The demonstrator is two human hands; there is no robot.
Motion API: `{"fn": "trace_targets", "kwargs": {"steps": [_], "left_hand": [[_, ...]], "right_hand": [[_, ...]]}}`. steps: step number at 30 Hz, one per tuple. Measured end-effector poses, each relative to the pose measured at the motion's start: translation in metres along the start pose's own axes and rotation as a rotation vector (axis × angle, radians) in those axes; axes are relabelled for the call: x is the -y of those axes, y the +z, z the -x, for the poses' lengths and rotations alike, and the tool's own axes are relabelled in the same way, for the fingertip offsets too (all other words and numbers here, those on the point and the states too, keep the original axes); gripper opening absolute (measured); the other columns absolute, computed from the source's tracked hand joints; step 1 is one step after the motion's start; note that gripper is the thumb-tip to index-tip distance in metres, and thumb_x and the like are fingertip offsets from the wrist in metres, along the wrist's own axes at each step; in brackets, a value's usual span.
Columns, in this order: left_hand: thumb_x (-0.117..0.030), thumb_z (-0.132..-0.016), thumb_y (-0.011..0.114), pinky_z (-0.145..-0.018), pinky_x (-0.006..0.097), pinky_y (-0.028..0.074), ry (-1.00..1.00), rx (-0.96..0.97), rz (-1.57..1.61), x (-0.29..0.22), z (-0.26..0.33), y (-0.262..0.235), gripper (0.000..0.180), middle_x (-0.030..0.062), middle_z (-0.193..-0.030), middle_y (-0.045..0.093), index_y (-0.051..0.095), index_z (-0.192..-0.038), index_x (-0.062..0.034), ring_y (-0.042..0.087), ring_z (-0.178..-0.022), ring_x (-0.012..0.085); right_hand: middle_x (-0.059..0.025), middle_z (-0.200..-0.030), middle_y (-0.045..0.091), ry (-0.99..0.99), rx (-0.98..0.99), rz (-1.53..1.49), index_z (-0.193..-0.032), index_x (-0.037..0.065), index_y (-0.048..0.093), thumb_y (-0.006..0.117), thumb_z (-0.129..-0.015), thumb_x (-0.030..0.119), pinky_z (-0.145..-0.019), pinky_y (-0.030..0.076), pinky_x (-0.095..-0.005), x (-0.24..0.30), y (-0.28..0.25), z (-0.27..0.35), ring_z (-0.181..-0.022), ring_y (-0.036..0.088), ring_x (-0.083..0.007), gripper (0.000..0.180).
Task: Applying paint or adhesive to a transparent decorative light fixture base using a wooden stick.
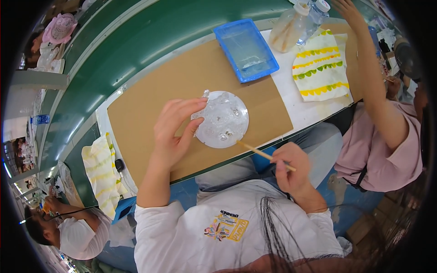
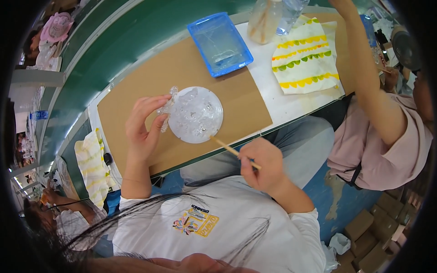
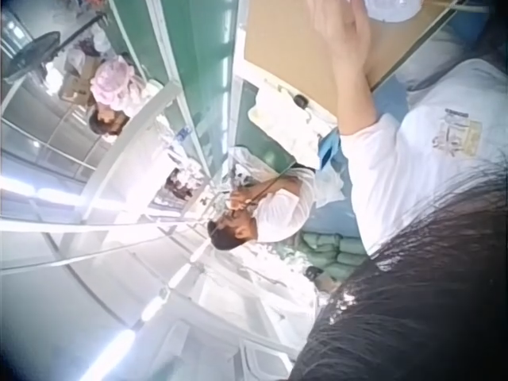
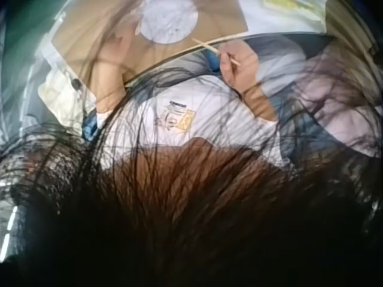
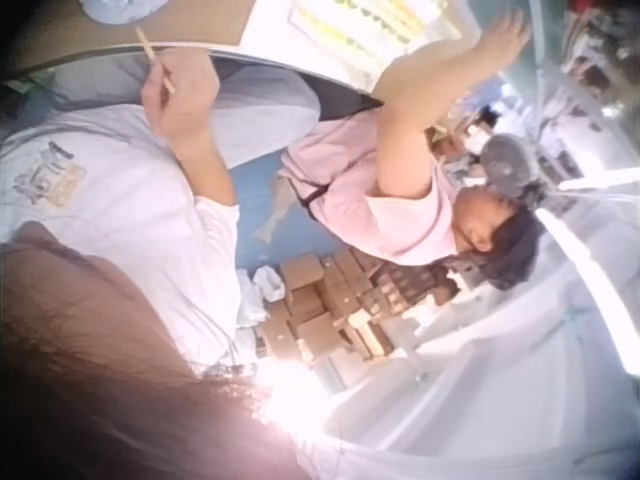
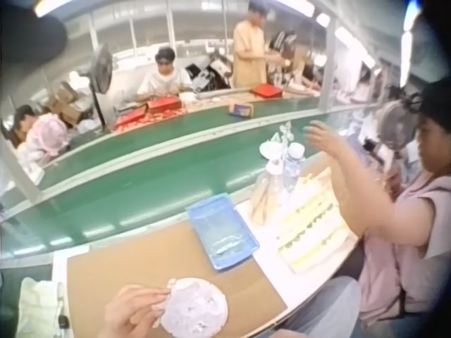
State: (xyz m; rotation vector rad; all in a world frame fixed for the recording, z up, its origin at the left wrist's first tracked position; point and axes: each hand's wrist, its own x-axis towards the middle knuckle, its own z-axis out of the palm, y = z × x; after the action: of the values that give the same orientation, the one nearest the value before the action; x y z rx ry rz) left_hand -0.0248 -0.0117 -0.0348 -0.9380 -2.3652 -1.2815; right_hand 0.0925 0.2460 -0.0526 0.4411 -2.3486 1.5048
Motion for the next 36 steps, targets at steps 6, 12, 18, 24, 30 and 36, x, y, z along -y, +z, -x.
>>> {"fn": "trace_targets", "kwargs": {"steps": [6, 12, 18, 24, 30, 36], "left_hand": [[0.005, -0.075, 0.068, -0.085, 0.036, 0.047, -0.025, 0.018, 0.019, 0.0, 0.001, -0.001, 0.03, 0.0119, -0.106, 0.068, 0.064, -0.105, -0.0016, 0.062, -0.097, 0.0282], [0.002, -0.076, 0.069, -0.086, 0.037, 0.046, -0.026, 0.017, 0.033, 0.001, 0.001, -0.002, 0.028, 0.0124, -0.105, 0.069, 0.064, -0.104, -0.0015, 0.062, -0.097, 0.0279], [0.002, -0.067, 0.075, -0.077, 0.035, 0.049, 0.005, 0.055, 0.026, 0.004, -0.002, -0.013, 0.032, 0.0093, -0.1, 0.069, 0.067, -0.098, -0.004, 0.064, -0.089, 0.0268], [0.001, -0.062, 0.08, -0.068, 0.032, 0.048, 0.041, 0.076, 0.063, -0.005, 0.007, -0.009, 0.031, 0.0084, -0.085, 0.067, 0.067, -0.09, -0.0027, 0.063, -0.077, 0.0228], [0.002, -0.062, 0.079, -0.061, 0.029, 0.048, 0.076, 0.049, 0.074, -0.003, 0.004, -0.005, 0.031, 0.0091, -0.083, 0.067, 0.067, -0.09, -0.0024, 0.062, -0.073, 0.0217], [0.001, -0.064, 0.078, -0.06, 0.029, 0.047, 0.053, 0.051, 0.054, -0.008, 0.002, -0.006, 0.028, 0.0068, -0.084, 0.067, 0.069, -0.09, -0.0035, 0.062, -0.071, 0.0202]], "right_hand": [[-0.013, -0.075, 0.06, 0.005, 0.001, -0.017, -0.083, 0.001, 0.057, 0.05, -0.084, 0.001, -0.058, 0.044, -0.0309, -0.003, 0.0, 0.001, -0.064, 0.055, -0.0222, 0.007], [-0.0123, -0.076, 0.06, 0.006, 0.022, -0.013, -0.085, 0.001, 0.056, 0.052, -0.085, 0.001, -0.058, 0.044, -0.0292, -0.002, -0.002, -0.004, -0.064, 0.055, -0.0214, 0.004], [-0.0118, -0.078, 0.056, 0.118, -0.355, -0.166, -0.089, 0.002, 0.052, 0.048, -0.094, 0.011, -0.06, 0.042, -0.0253, -0.003, -0.029, -0.01, -0.065, 0.052, -0.0158, 0.011], [-0.0093, -0.078, 0.055, 0.081, -0.426, 0.054, -0.089, 0.001, 0.053, 0.047, -0.096, 0.012, -0.063, 0.041, -0.0239, -0.008, -0.037, -0.068, -0.067, 0.051, -0.0127, 0.015], [-0.0062, -0.077, 0.057, 0.102, -0.21, 0.275, -0.088, 0.0, 0.055, 0.048, -0.096, 0.009, -0.065, 0.042, -0.0243, -0.032, -0.019, -0.119, -0.07, 0.054, -0.0115, 0.014], [-0.0056, -0.074, 0.056, 0.151, -0.11, 0.284, -0.089, 0.0, 0.055, 0.048, -0.096, 0.008, -0.064, 0.042, -0.0239, -0.034, -0.014, -0.135, -0.069, 0.054, -0.0115, 0.013]]}}
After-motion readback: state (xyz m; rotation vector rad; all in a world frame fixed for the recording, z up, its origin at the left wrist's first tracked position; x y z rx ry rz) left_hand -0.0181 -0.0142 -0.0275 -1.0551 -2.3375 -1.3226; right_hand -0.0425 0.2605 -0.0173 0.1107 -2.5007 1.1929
